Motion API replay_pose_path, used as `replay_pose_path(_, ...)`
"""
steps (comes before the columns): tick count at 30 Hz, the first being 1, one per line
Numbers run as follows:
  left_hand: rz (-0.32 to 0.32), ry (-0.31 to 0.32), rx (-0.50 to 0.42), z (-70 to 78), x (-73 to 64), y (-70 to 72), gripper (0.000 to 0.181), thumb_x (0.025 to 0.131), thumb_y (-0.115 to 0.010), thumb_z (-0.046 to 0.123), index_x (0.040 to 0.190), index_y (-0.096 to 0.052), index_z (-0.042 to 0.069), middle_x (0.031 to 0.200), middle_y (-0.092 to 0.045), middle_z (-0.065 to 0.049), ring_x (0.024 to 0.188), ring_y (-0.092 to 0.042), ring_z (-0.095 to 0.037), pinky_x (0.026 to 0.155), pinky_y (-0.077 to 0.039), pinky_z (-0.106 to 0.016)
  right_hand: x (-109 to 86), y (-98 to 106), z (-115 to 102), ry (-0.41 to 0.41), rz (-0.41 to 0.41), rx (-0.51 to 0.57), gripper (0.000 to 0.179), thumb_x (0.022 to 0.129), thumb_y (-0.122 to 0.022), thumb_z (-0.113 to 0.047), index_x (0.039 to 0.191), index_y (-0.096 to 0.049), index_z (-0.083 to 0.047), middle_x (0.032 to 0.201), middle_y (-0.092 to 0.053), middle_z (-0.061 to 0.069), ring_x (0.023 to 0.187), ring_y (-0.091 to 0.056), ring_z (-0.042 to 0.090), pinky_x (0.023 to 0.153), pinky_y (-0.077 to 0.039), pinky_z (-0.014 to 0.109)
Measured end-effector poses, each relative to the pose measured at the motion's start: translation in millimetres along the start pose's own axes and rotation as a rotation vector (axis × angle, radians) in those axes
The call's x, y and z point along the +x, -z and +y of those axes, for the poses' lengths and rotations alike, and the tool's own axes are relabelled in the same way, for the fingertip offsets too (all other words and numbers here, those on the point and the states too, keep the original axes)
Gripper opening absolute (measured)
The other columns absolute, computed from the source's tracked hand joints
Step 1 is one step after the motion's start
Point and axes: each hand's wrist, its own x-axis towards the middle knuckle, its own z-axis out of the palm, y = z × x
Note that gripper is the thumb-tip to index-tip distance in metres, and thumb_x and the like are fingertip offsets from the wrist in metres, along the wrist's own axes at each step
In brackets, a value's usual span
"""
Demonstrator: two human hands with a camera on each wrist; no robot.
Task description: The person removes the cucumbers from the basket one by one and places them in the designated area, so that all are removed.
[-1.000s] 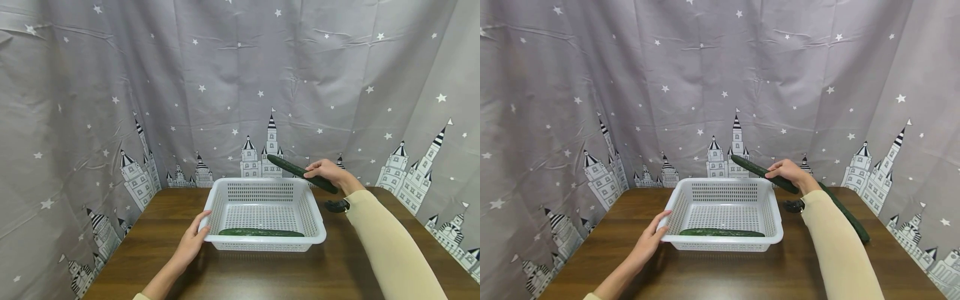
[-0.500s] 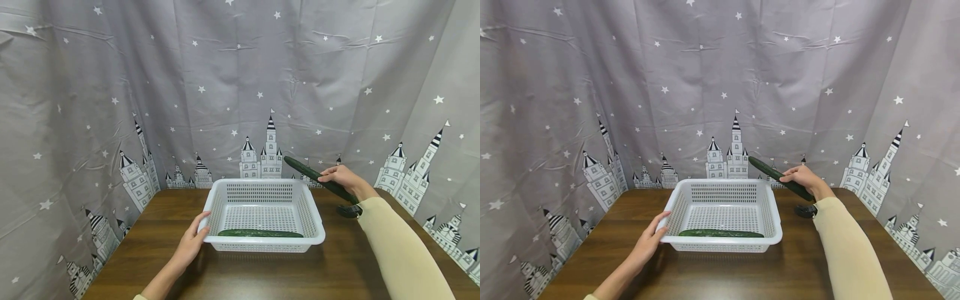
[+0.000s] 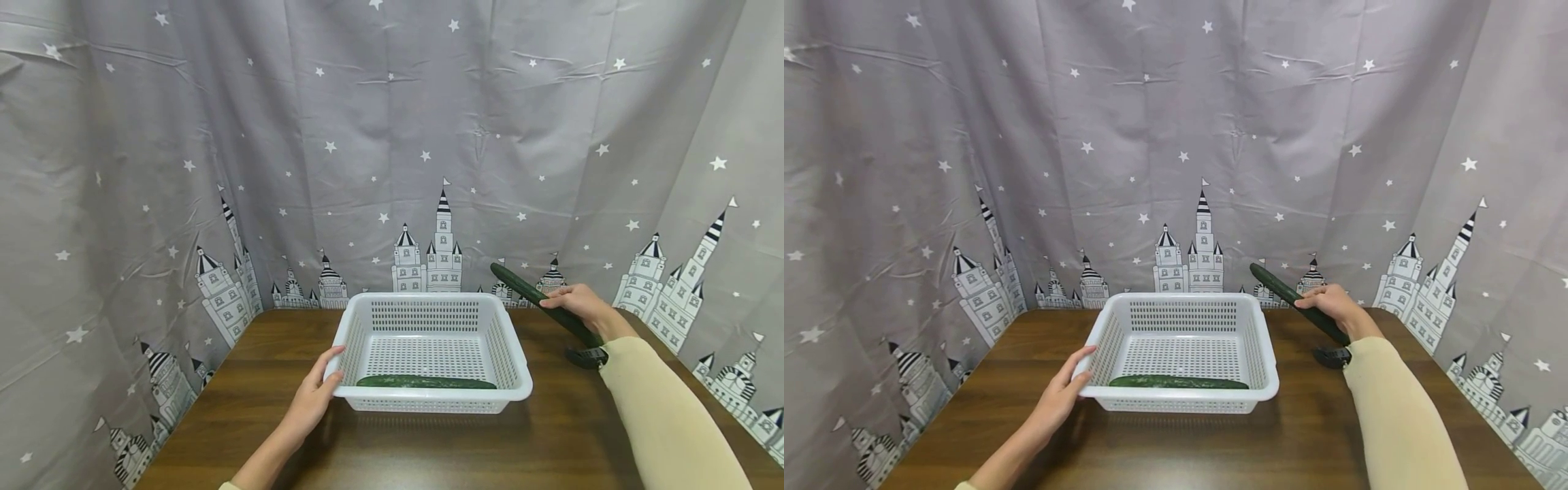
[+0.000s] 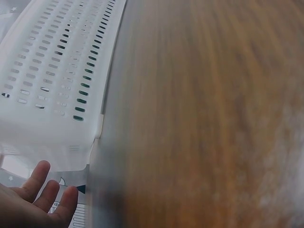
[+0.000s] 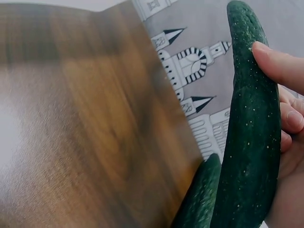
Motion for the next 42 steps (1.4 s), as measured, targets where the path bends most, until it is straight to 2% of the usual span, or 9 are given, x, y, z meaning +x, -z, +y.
replay_pose_path(3,-0.002,-0.004,-0.004,0.3,-0.1,0.2,0.045,0.104,-0.051,0.018,0.148,-0.045,0.026,0.154,-0.042,-0.018,0.129,-0.049,-0.035,0.093,-0.048,-0.042,-3.1,0.0,6.8,-0.027,0.015,-0.006,0.062,0.093,-0.07,-0.032,0.135,-0.055,0.012,0.139,-0.052,0.033,0.093,-0.065,0.019,0.085,-0.055,0.038)
replay_pose_path(5,-0.004,-0.006,-0.004,0.5,-0.2,0.2,0.045,0.104,-0.051,0.018,0.148,-0.045,0.026,0.154,-0.042,-0.018,0.128,-0.05,-0.035,0.092,-0.048,-0.042,-4.8,0.0,11.6,-0.041,0.03,-0.019,0.064,0.092,-0.071,-0.032,0.136,-0.055,0.012,0.138,-0.052,0.034,0.089,-0.065,0.016,0.083,-0.055,0.037)
replay_pose_path(8,-0.006,-0.007,-0.003,0.4,-0.4,0.2,0.045,0.104,-0.051,0.018,0.148,-0.045,0.026,0.154,-0.042,-0.018,0.128,-0.05,-0.035,0.091,-0.048,-0.04,-7.4,0.3,18.2,-0.068,0.035,-0.027,0.065,0.092,-0.07,-0.033,0.136,-0.054,0.011,0.139,-0.052,0.035,0.092,-0.067,0.021,0.085,-0.055,0.04)
replay_pose_path(13,-0.002,-0.024,-0.005,-1.3,0.7,0.0,0.045,0.104,-0.05,0.017,0.148,-0.045,0.026,0.153,-0.043,-0.016,0.127,-0.05,-0.033,0.091,-0.047,-0.038,-11.7,-0.5,26.5,-0.067,0.031,-0.028,0.062,0.094,-0.067,-0.032,0.136,-0.055,0.011,0.142,-0.049,0.035,0.11,-0.064,0.033,0.094,-0.052,0.046)
replay_pose_path(19,-0.001,-0.029,0.001,-2.4,0.1,0.3,0.045,0.104,-0.049,0.017,0.148,-0.045,0.027,0.153,-0.043,-0.016,0.127,-0.05,-0.032,0.09,-0.047,-0.037,-14.7,-2.6,36.7,-0.068,0.07,-0.05,0.06,0.093,-0.069,-0.032,0.131,-0.058,0.012,0.141,-0.05,0.035,0.109,-0.063,0.034,0.093,-0.053,0.046)
replay_pose_path(25,0.001,-0.024,-0.005,-2.5,0.2,0.6,0.045,0.104,-0.051,0.017,0.148,-0.046,0.027,0.152,-0.045,-0.016,0.124,-0.052,-0.032,0.088,-0.047,-0.037,-16.3,-2.8,47.4,-0.091,0.104,-0.076,0.061,0.093,-0.068,-0.032,0.131,-0.057,0.015,0.143,-0.046,0.036,0.128,-0.049,0.051,0.103,-0.045,0.055)
replay_pose_path(29,0.0,-0.021,0.001,-2.4,0.2,1.3,0.045,0.104,-0.05,0.018,0.148,-0.045,0.027,0.153,-0.044,-0.016,0.125,-0.051,-0.032,0.088,-0.047,-0.037,-19.5,-3.1,49.8,-0.093,0.143,-0.088,0.057,0.092,-0.069,-0.029,0.125,-0.061,0.016,0.138,-0.051,0.037,0.121,-0.052,0.049,0.099,-0.047,0.053)
replay_pose_path(35,0.0,-0.021,0.001,-2.6,0.6,1.4,0.045,0.105,-0.049,0.018,0.149,-0.044,0.027,0.154,-0.042,-0.016,0.127,-0.049,-0.032,0.089,-0.047,-0.037,-26.1,-5.2,48.2,-0.091,0.193,-0.099,0.046,0.089,-0.071,-0.025,0.112,-0.069,0.015,0.127,-0.06,0.035,0.113,-0.056,0.046,0.095,-0.048,0.052)
replay_pose_path(42,0.003,-0.015,0.003,-1.2,0.4,0.6,0.045,0.105,-0.05,0.019,0.148,-0.045,0.027,0.153,-0.044,-0.016,0.126,-0.05,-0.032,0.089,-0.047,-0.037,-29.2,-5.8,51.9,-0.145,0.207,-0.111,0.032,0.089,-0.068,-0.022,0.072,-0.073,0.004,0.132,-0.052,0.038,0.123,-0.046,0.055,0.103,-0.039,0.063)
